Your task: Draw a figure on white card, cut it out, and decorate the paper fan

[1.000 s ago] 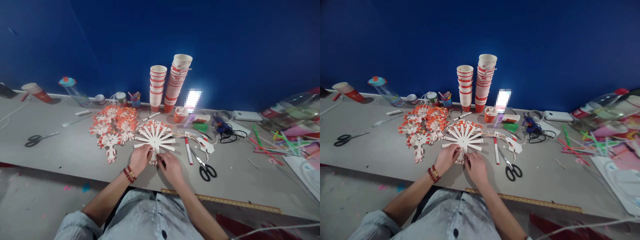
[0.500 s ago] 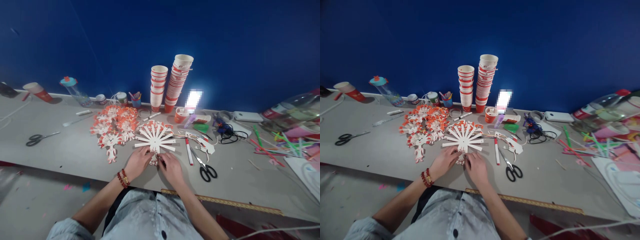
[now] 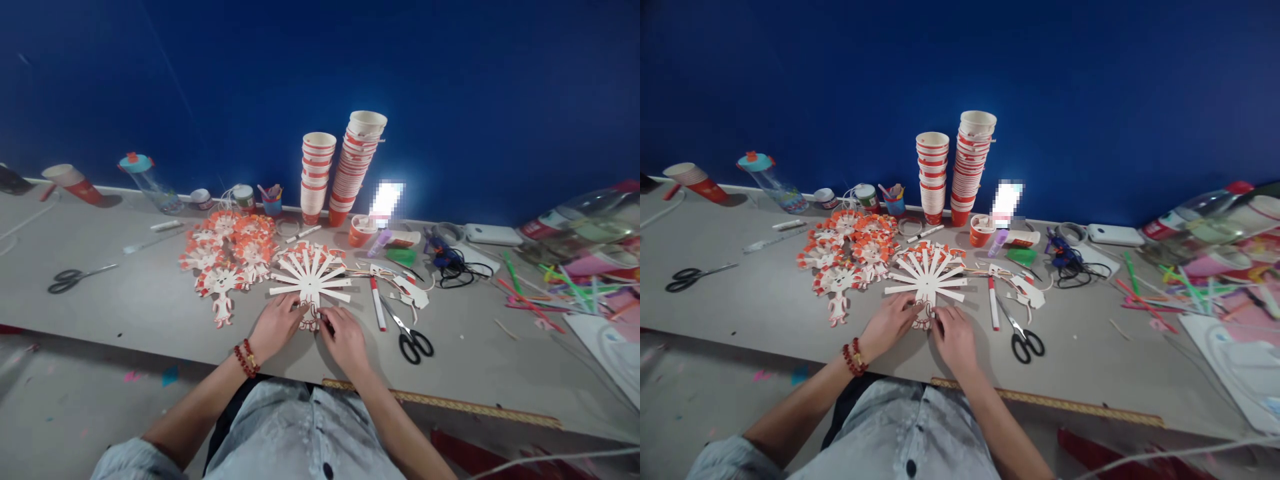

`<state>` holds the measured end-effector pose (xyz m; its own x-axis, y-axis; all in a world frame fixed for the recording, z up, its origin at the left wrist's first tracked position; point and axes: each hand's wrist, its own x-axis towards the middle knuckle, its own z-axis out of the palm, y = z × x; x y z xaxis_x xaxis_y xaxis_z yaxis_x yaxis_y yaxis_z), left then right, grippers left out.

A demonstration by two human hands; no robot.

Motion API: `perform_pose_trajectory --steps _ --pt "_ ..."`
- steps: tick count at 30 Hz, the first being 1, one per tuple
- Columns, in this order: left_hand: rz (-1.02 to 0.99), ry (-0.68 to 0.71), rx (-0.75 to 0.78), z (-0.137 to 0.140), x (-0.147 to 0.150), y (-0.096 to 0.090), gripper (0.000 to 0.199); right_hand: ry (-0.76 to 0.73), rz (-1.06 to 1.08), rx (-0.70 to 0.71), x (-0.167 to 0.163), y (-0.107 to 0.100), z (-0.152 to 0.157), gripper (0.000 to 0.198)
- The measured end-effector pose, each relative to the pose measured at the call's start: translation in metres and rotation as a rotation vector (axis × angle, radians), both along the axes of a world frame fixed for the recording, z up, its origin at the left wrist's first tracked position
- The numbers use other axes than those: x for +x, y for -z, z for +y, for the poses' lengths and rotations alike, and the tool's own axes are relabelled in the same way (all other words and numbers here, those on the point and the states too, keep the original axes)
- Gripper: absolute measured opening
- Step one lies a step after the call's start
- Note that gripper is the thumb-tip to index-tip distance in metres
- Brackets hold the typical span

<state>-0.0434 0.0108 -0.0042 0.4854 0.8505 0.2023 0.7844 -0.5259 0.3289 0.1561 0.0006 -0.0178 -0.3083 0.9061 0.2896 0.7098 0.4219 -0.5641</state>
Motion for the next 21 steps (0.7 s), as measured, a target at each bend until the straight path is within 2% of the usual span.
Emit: perform_pose_trajectory --steps 21 --pt "0.017 -0.025 -0.029 0.0003 0.0019 0.0002 0.037 -0.005 0.009 0.05 0.0008 0.0045 -0.0008 0.024"
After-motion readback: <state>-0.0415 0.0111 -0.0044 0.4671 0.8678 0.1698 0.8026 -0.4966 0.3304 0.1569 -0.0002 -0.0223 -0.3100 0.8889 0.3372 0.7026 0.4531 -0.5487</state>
